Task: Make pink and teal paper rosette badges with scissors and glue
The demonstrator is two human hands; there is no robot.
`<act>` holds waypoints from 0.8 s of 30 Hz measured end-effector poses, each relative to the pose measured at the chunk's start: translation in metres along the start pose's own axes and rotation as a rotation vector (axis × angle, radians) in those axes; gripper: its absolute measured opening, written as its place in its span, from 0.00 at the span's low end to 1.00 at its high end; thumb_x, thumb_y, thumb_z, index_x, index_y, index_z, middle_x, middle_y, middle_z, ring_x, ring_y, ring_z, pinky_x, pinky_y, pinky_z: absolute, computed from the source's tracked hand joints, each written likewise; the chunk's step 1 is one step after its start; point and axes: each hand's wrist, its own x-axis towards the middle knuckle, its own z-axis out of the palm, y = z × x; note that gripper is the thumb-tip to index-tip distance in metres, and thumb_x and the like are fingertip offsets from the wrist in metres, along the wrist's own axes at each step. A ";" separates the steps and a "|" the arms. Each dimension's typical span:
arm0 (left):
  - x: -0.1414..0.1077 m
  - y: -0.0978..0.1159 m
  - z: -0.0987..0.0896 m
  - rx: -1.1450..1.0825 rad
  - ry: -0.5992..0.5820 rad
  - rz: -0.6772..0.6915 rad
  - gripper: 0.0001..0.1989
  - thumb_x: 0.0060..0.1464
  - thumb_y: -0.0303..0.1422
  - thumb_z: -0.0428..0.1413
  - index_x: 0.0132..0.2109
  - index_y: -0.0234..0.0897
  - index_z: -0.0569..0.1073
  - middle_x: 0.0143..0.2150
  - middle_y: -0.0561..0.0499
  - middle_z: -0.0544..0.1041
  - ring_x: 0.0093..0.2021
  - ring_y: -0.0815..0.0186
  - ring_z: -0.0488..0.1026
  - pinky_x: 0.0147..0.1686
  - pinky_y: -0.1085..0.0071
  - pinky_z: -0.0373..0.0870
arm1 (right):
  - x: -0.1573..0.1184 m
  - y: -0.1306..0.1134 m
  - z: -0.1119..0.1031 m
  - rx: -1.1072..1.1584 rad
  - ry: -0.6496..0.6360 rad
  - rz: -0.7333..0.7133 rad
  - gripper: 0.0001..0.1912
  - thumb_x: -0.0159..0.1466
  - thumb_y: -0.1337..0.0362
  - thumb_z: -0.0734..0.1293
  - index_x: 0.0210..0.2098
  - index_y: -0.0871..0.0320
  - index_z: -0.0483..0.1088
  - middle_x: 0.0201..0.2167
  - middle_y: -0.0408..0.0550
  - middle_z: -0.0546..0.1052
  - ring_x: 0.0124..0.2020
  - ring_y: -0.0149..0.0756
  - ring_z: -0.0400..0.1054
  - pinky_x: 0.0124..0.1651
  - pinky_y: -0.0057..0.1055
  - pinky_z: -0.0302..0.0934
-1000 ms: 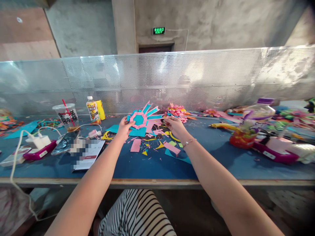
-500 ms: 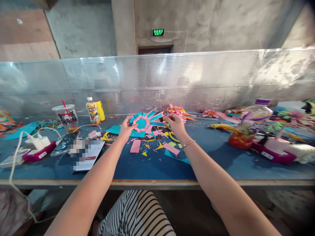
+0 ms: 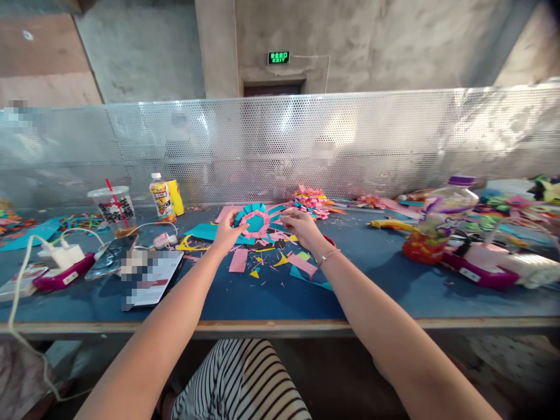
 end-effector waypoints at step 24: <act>0.008 -0.016 -0.013 -0.123 0.119 -0.211 0.21 0.34 0.31 0.62 0.41 0.35 0.71 0.34 0.51 0.74 0.35 0.66 0.71 0.33 0.72 0.67 | 0.019 0.001 -0.044 0.217 0.209 -0.146 0.13 0.44 0.62 0.75 0.22 0.60 0.67 0.19 0.39 0.67 0.23 0.22 0.62 0.27 0.20 0.58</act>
